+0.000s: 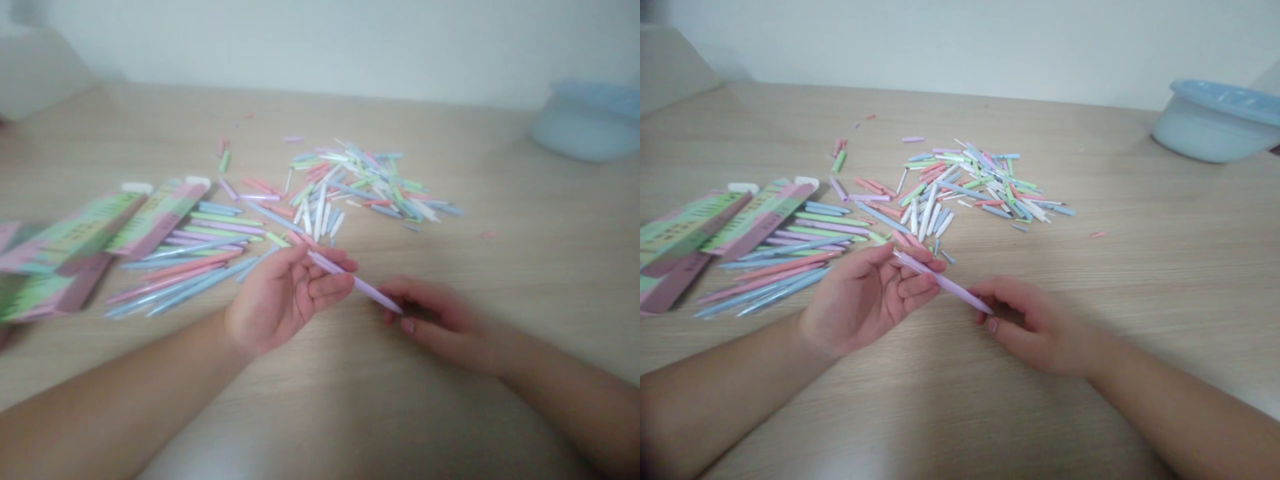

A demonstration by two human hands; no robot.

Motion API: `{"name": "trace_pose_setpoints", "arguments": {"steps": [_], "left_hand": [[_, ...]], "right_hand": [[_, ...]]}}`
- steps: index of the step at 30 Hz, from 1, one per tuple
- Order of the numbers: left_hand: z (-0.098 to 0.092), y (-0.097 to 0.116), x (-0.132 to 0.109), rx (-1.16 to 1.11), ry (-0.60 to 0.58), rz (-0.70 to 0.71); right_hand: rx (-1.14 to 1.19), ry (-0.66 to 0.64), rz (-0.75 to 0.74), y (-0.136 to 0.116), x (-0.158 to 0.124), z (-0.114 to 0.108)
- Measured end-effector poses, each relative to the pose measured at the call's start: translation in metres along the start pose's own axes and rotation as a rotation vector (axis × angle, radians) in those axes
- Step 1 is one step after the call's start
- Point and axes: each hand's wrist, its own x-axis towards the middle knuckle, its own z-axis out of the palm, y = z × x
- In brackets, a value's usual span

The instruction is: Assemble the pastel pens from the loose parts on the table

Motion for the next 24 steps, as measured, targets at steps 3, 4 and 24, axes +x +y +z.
{"name": "trace_pose_setpoints", "arguments": {"steps": [3, 4, 24], "left_hand": [[0.002, -0.003, 0.002, 0.040, 0.055, 0.024], [0.002, -0.004, 0.003, 0.058, 0.072, 0.040], [0.006, -0.021, -0.001, 0.417, 0.174, 0.229]], "right_hand": [[-0.119, 0.065, 0.032, 0.002, 0.003, 0.007], [-0.159, 0.092, 0.048, 0.003, 0.003, 0.009], [-0.235, 0.419, 0.153, 0.011, 0.003, -0.001]]}}
